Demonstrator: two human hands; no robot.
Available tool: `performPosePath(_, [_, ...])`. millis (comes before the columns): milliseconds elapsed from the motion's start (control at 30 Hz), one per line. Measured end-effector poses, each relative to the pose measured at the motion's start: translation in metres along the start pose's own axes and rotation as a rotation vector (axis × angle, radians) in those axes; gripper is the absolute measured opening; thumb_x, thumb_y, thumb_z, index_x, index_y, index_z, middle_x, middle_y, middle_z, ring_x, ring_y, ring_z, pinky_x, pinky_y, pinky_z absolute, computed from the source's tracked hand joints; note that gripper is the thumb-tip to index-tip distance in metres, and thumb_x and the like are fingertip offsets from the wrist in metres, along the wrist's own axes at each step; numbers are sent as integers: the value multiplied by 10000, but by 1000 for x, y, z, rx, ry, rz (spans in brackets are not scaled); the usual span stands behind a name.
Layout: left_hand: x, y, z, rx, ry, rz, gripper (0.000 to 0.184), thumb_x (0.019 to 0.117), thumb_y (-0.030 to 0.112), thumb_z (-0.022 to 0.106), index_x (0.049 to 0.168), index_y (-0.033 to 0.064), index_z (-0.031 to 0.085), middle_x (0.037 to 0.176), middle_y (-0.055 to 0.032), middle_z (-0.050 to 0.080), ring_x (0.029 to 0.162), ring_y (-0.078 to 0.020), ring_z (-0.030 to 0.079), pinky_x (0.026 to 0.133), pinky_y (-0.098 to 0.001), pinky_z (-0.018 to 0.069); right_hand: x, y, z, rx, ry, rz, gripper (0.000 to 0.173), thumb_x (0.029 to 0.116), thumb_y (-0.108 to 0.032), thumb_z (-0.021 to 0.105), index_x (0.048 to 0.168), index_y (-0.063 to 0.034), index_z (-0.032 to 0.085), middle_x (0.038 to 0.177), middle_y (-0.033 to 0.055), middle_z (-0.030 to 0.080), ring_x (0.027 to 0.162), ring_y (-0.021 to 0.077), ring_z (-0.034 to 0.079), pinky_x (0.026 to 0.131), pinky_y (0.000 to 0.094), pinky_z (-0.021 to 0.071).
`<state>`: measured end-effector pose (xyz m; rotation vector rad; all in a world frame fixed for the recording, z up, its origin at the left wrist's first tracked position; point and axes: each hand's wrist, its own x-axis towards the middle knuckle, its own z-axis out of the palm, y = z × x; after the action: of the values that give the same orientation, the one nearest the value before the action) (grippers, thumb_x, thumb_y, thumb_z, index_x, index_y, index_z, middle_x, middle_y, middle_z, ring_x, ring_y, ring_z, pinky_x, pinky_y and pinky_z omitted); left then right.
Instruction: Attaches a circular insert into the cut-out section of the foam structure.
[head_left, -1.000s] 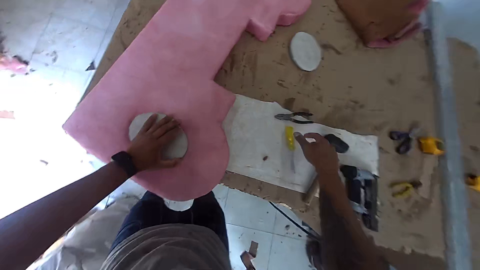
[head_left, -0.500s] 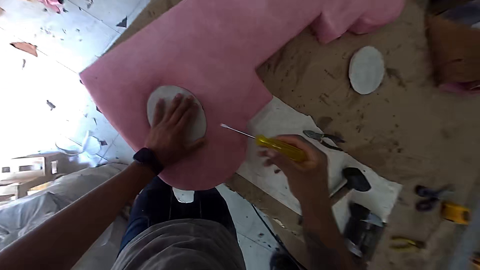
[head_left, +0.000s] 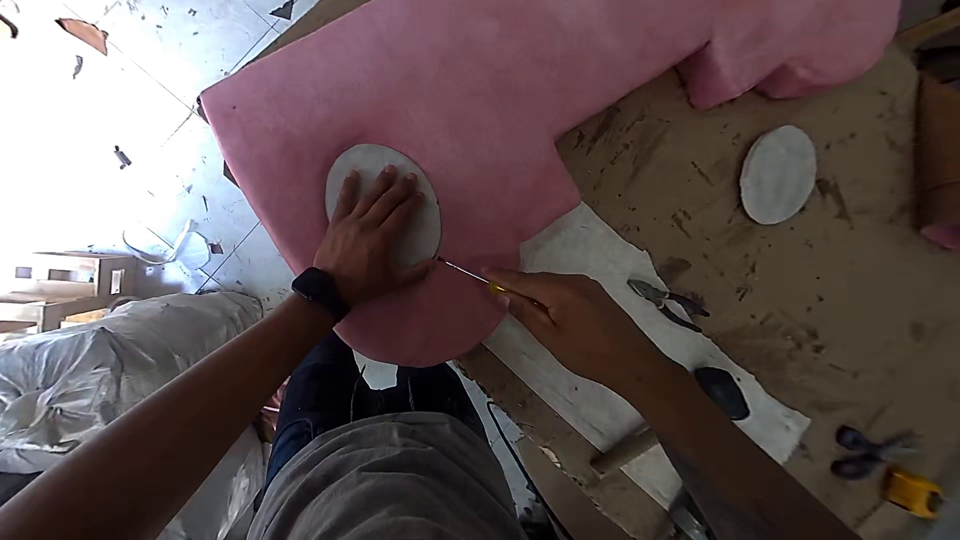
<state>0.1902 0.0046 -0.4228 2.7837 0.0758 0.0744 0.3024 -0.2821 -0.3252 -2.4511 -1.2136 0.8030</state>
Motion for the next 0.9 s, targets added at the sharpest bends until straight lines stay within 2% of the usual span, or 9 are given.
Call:
performPosePath(200, [0,0,3,4,15,21,925,807,827,555,1516,233,520,1657,17,362,1576,-242,211,1276,-633,86,-4,-8,6,-63,60,-31,371,1071,-345,461,1393,-386,641,850,-71,649,681,71,601,579,310,526])
performPosePath(333, [-4,-4,5,-13,52,33,860,820,786,584,1470,225,572,1627,13,416,1564,-259,250,1269,-648,99,4,-36,2,-217,56,-37,347,1039,-288,520,1336,-341,691,820,-25,622,634,131,594,507,333,488])
performPosePath(433, [-2,-3,5,-20,61,39,834,820,772,595,1450,225,594,1615,13,436,1560,-265,263,1266,-651,106,22,-52,-14,-297,-60,-9,314,1048,-301,517,1295,-335,708,827,-22,656,689,153,634,560,362,517])
performPosePath(500, [-3,-4,5,-11,60,40,822,820,773,587,1445,241,603,1619,19,430,1560,-266,262,1263,-658,104,27,-53,-12,-245,-93,31,316,1055,-301,505,1305,-332,696,858,-28,693,737,149,664,613,382,550])
performPosePath(567, [-1,-4,4,-9,38,44,820,828,783,563,1459,259,592,1632,30,408,1568,-271,238,1261,-664,91,25,-50,-4,-207,-95,56,345,1062,-296,493,1358,-336,667,871,-15,682,743,157,661,618,389,561])
performPosePath(633, [1,-7,4,-11,2,44,825,841,798,529,1492,291,554,1653,52,369,1582,-269,187,1260,-667,64,31,-54,-8,-229,-127,52,344,1062,-302,491,1355,-333,668,896,-23,689,766,147,667,637,380,566])
performPosePath(733, [1,-7,1,0,-58,53,821,861,819,471,1519,331,513,1682,70,304,1594,-279,124,1256,-669,30,50,-73,-27,-344,-239,-2,279,1037,-321,550,1256,-281,718,944,-24,697,836,155,677,689,380,574])
performPosePath(800, [4,-8,1,4,-73,60,811,869,820,454,1518,338,513,1689,69,287,1596,-290,107,1250,-678,22,66,-84,-37,-431,-321,-49,229,990,-287,614,1183,-253,733,884,-12,696,796,180,681,650,404,568])
performPosePath(900, [4,-7,0,3,-110,69,811,882,828,413,1528,345,497,1699,70,261,1598,-304,80,1238,-697,8,85,-99,-49,-505,-439,-55,168,988,-261,611,1095,-229,737,782,-10,669,728,189,673,599,411,554])
